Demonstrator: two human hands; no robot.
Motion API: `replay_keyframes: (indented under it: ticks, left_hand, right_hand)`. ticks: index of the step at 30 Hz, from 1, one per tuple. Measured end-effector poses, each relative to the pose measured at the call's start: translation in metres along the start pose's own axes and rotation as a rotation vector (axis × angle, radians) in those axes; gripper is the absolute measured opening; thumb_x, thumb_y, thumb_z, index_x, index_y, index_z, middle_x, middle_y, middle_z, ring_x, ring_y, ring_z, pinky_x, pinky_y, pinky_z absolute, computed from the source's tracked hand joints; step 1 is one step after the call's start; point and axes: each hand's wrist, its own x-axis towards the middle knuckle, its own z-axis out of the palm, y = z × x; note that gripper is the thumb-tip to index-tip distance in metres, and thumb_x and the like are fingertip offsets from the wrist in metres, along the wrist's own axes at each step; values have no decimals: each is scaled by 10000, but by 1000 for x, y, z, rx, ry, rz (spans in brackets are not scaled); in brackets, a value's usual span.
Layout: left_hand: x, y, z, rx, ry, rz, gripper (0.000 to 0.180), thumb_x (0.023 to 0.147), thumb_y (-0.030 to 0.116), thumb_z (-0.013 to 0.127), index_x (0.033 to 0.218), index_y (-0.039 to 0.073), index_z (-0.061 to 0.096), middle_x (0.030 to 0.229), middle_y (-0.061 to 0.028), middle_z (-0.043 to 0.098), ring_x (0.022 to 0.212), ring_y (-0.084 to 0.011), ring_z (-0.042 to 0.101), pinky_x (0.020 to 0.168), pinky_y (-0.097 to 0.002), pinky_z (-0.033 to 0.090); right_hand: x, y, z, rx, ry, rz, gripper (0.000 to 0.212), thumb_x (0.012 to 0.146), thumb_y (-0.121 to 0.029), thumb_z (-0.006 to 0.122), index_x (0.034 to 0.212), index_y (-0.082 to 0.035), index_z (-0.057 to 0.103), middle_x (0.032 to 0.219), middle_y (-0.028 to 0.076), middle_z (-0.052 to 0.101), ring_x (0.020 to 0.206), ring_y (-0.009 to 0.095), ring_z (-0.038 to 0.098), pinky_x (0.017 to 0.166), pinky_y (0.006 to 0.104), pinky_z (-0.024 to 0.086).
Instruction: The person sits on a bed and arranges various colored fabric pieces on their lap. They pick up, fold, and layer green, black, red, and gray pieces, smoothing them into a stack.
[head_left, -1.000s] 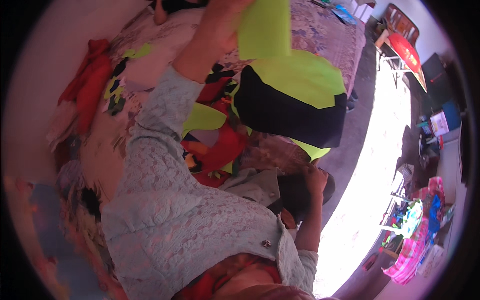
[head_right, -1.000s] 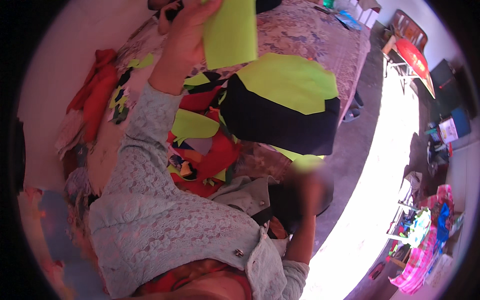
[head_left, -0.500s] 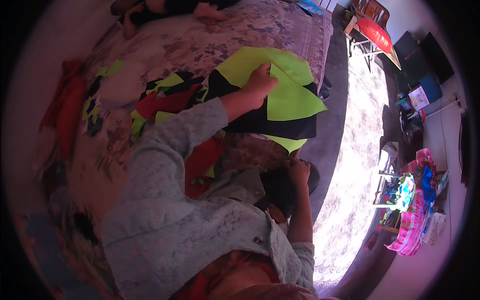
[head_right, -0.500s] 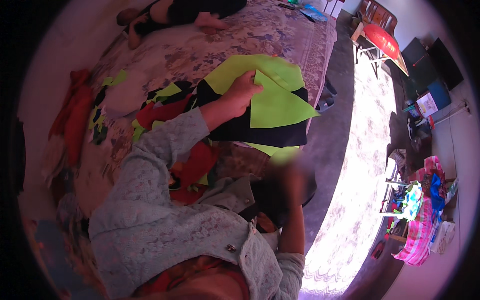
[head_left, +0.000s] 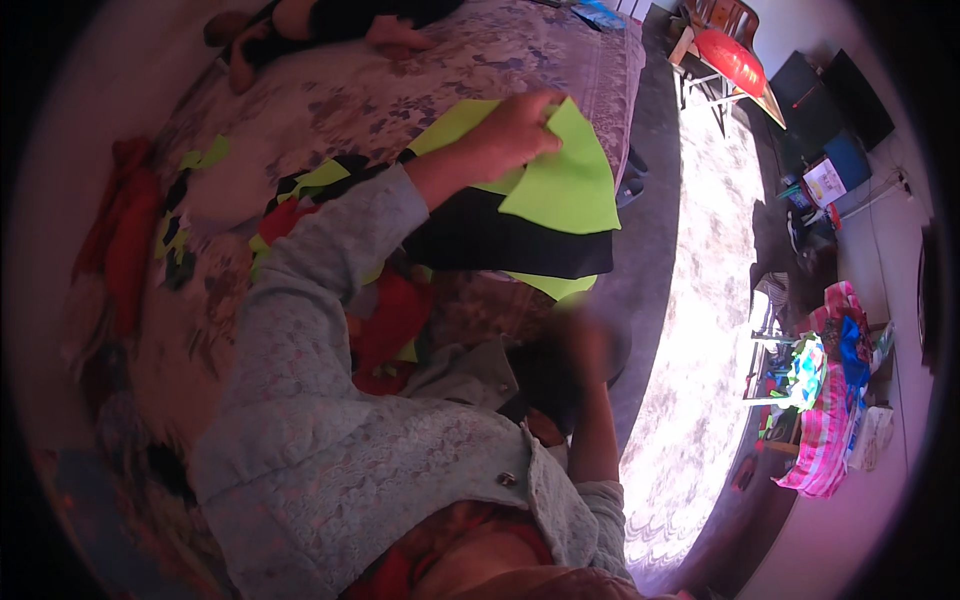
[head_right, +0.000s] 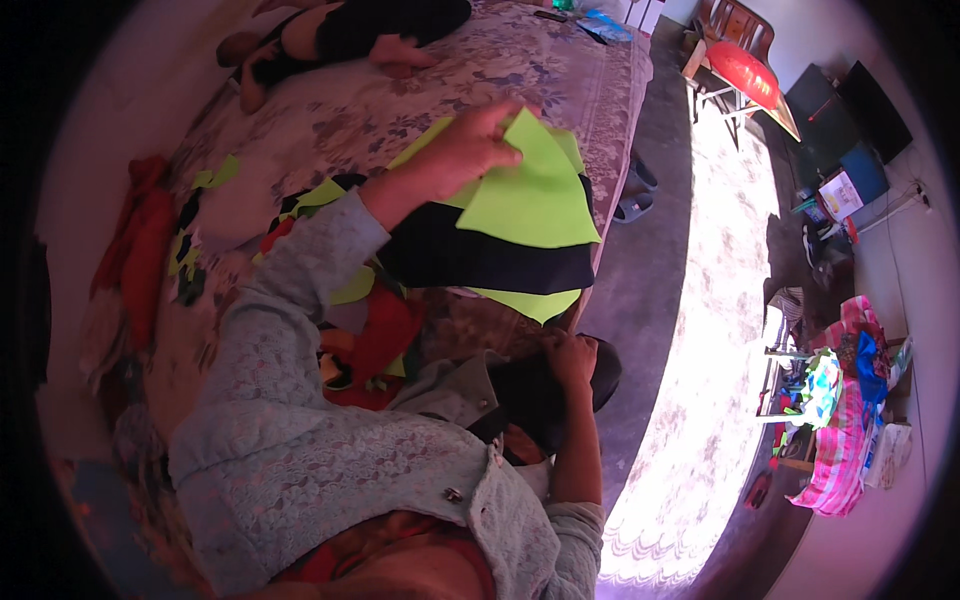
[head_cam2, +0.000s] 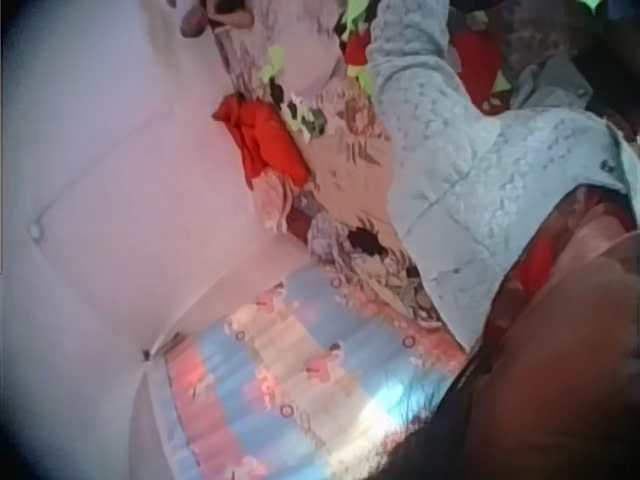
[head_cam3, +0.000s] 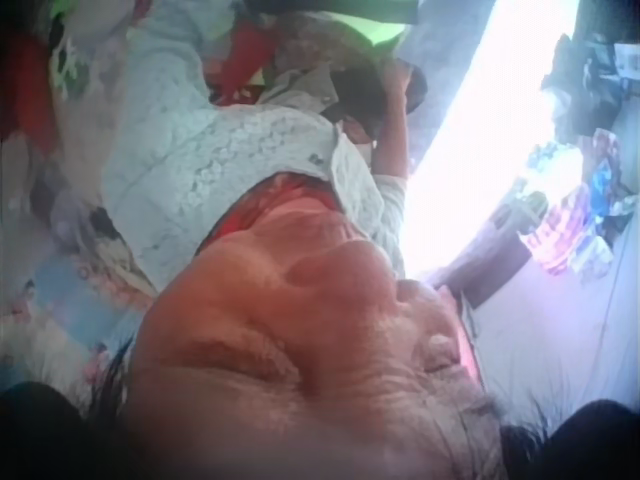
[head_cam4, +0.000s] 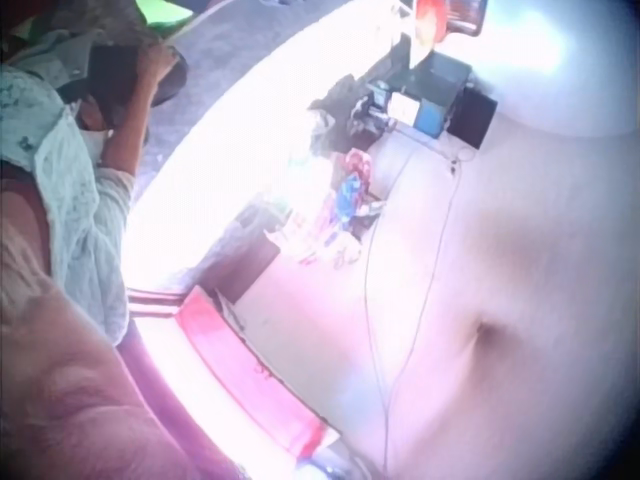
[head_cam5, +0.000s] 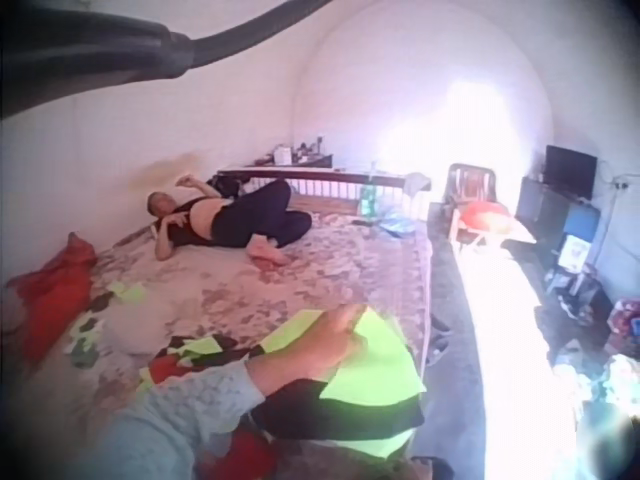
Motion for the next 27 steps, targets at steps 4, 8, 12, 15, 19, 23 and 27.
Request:
replay_keyframes:
  ticks: [4,8,12,15,19,23,27]
  left_hand:
    - [26,33,-30,231,207,137,473,841,5,570,1303,36,475,1029,-85,651,869,-145,643,742,-289,521]
    - [28,61,-25,546,409,443,427,859,50,570,1278,90,500,900,-109,683,748,-175,671,642,-317,532]
    - [12,40,23,802,223,464,350,844,87,587,1191,94,538,713,-136,635,619,-286,644,570,-402,507]
    - [-12,-11,60,837,3,459,219,818,98,613,1037,89,607,724,-100,607,657,-282,627,587,-422,492]
    - [-31,-45,74,1008,-21,618,140,760,112,666,889,96,613,902,-38,581,865,-224,598,691,-363,500]
    - [-30,-46,73,863,77,680,142,744,123,684,856,91,603,875,-26,585,844,-212,602,678,-358,501]
    - [-33,-36,78,812,101,863,116,738,142,696,797,94,609,844,-15,589,832,-207,596,679,-355,494]
  right_hand:
    - [0,1,2,-7,11,-12,299,892,-393,508,1044,-240,715,893,162,688,889,304,645,954,412,393]
    - [2,3,5,-37,2,0,294,887,-387,515,1036,-228,713,892,163,687,894,303,644,954,411,393]
    - [1,1,3,-35,22,0,298,878,-389,522,1031,-215,710,890,166,686,891,306,644,949,414,395]
    - [0,5,5,-6,38,-34,302,871,-388,525,1028,-207,709,887,169,685,881,307,646,941,417,397]
    - [0,7,11,-55,22,-16,309,869,-383,523,1031,-196,707,890,173,685,891,309,644,946,419,395]
    - [0,9,17,-103,24,-8,319,873,-386,521,1038,-184,706,897,177,685,901,313,644,953,425,393]
    - [3,11,17,-123,-9,6,334,882,-401,520,1050,-178,704,909,181,685,915,318,643,951,431,396]
